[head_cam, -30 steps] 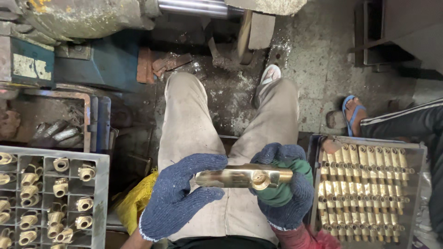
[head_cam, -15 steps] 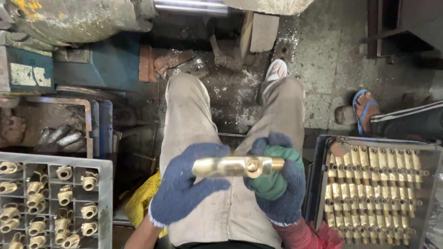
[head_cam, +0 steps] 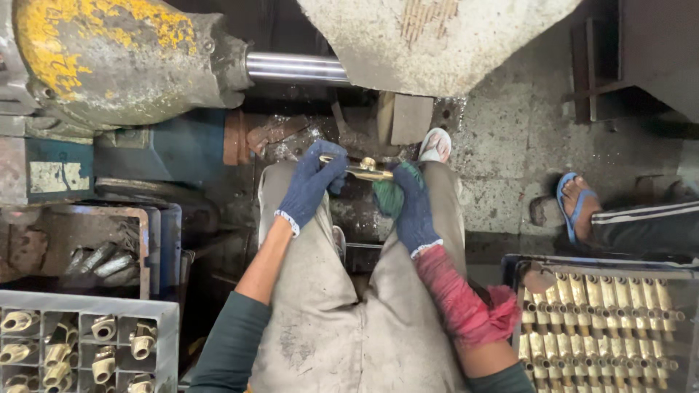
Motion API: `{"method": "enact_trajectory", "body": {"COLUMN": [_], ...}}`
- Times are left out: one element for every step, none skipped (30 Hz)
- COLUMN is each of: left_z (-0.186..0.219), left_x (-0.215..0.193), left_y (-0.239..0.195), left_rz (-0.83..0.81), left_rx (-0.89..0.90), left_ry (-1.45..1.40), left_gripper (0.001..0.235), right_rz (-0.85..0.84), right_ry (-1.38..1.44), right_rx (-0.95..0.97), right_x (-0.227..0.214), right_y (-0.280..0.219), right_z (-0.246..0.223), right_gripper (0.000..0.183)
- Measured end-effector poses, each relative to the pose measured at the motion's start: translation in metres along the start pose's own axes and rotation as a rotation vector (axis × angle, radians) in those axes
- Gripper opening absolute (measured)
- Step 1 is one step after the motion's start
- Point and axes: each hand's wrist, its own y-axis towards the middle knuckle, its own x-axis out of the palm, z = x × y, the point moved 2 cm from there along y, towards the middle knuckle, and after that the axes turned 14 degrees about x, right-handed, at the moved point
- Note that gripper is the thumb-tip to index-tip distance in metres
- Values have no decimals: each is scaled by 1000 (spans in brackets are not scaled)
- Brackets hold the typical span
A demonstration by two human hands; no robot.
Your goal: The person polishes brass-colored metal components using a handheld green abrasive pad while sitting at a fabrication machine. The person picks up a component, rubs the pad against several surfaces, and places the finished part into a gridded metal tray filled with similar items.
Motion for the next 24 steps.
{"method": "enact_trajectory", "body": {"left_z": [-5, -9, -11, -11, -10, -11, -12, -14, -15, -17, -18, -18, -20, -21, -22, -22, -23, -25, -27, -28, -30, -30, -31, -31], "left_x": [-1, -2, -2, -1, 0, 1, 4, 6, 7, 8, 8, 8, 9, 10, 10, 10, 9, 10, 10, 11, 11, 11, 11, 11], "left_y": [4, 8, 11, 14, 15, 14, 18, 21, 23, 24, 23, 23, 22, 24, 26, 27, 27, 27, 27, 28, 29, 29, 29, 29], "left_rz": [9, 15, 21, 20, 18, 23, 34, 43, 53, 60, 67, 79, 97, 112, 126, 126, 126, 127, 138, 145, 153, 153, 154, 153], "left_rx": [6, 13, 20, -5, -30, -62, -63, -66, -69, -77, -84, -87, -95, -98, -102, -105, -107, -111, -119, -121, -124, -124, -125, -125], "left_ry": [-3, -4, -6, 18, 43, 65, 72, 81, 90, 105, 119, 137, 128, 123, 117, 146, 175, 201, 196, 191, 186, 183, 181, 177], "left_gripper": [15, 15, 14, 14, 14, 15, 16, 17, 18, 20, 21, 22, 23, 23, 24, 24, 24, 24, 25, 25, 26, 26, 26, 26], "right_rz": [2, 5, 8, 10, 11, 14, 2, -9, -20, -15, -9, -11, 4, 17, 30, 22, 15, 9, 7, 4, 0, -12, -24, -35], "right_ry": [14, 29, 44, 74, 103, 129, 138, 151, 164, 183, 203, 221, 232, 245, 259, 262, 265, 264, 107, -48, -203, -212, -220, -230], "right_rx": [31, 59, 88, 112, 136, 169, 172, 177, 181, 214, 248, 280, 300, 315, 330, 324, 317, 313, 225, 131, 37, 23, 10, -5], "right_x": [6, 13, 19, 25, 29, 32, 33, 34, 34, 32, 31, 30, 27, 25, 22, 19, 16, 12, 8, 4, 1, -1, -3, -5], "right_y": [-1, -3, -5, -4, -5, -8, -7, -6, -5, -3, 0, 3, 5, 8, 10, 13, 16, 18, 17, 17, 17, 20, 22, 22], "right_z": [-2, -5, -9, -15, -20, -22, -25, -26, -25, -24, -22, -20, -17, -14, -11, -7, -2, 4, 7, 10, 12, 14, 17, 18], "right_gripper": [19, 19, 21, 21, 22, 23, 24, 25, 27, 28, 29, 29, 29, 29, 29, 30, 31, 32, 27, 23, 20, 20, 21, 21]}}
